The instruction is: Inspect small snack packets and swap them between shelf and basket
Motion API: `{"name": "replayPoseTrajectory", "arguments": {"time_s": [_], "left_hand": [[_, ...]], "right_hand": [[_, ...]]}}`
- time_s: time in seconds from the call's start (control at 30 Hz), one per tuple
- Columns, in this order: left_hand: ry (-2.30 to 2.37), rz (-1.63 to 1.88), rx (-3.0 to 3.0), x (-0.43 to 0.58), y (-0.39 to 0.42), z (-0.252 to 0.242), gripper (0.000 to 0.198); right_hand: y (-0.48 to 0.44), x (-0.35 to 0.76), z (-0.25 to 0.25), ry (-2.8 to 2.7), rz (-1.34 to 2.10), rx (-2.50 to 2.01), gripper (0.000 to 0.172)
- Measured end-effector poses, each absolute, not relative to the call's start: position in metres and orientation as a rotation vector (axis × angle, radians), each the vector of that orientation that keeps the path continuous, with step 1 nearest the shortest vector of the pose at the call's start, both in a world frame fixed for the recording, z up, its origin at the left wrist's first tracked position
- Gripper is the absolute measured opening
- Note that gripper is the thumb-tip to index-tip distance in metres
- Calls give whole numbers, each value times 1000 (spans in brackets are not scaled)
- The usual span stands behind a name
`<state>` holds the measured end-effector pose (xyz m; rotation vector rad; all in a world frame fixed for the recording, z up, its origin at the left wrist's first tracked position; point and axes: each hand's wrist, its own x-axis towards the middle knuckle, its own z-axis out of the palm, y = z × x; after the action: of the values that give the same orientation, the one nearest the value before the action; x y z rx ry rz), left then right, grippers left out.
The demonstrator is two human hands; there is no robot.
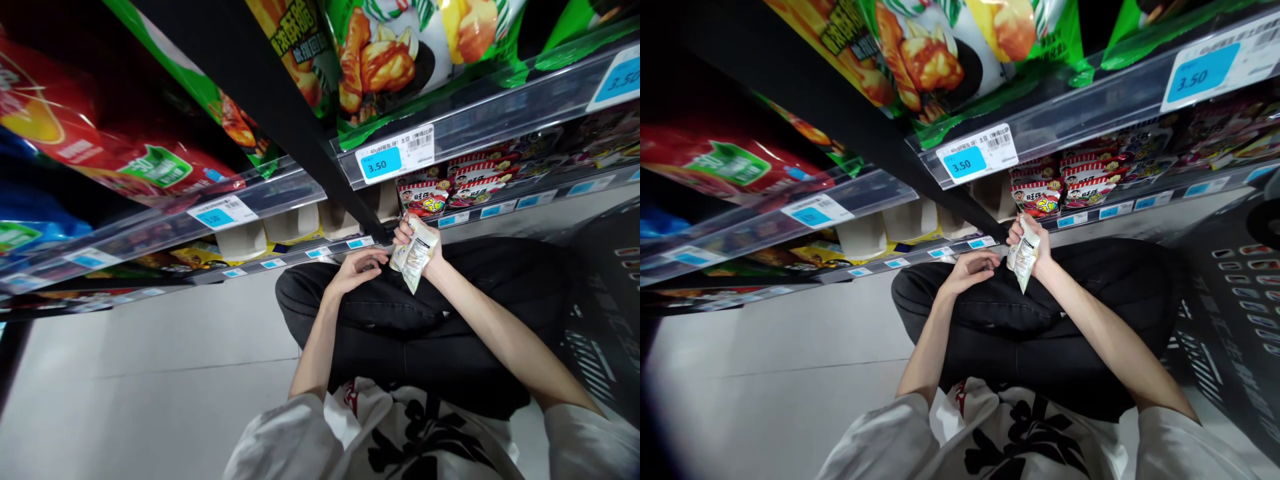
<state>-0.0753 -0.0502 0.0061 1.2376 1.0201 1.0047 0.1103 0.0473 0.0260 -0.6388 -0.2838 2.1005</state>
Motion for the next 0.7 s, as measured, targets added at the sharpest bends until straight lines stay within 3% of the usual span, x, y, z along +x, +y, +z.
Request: {"name": "replayPoseTrajectory", "arguments": {"time_s": [0.2, 0.3, 0.53, 0.7], "left_hand": [[1079, 919, 1098, -69, -47, 6, 47], [1043, 753, 1125, -65, -48, 6, 37], [1185, 802, 1129, -67, -51, 9, 37], [1280, 959, 1129, -70, -51, 12, 37]], "right_hand": [[46, 109, 16, -314, 2288, -346, 21], [43, 106, 12, -368, 2357, -278, 27], [47, 107, 21, -490, 2227, -678, 27], [48, 113, 35, -516, 2123, -803, 51]]}}
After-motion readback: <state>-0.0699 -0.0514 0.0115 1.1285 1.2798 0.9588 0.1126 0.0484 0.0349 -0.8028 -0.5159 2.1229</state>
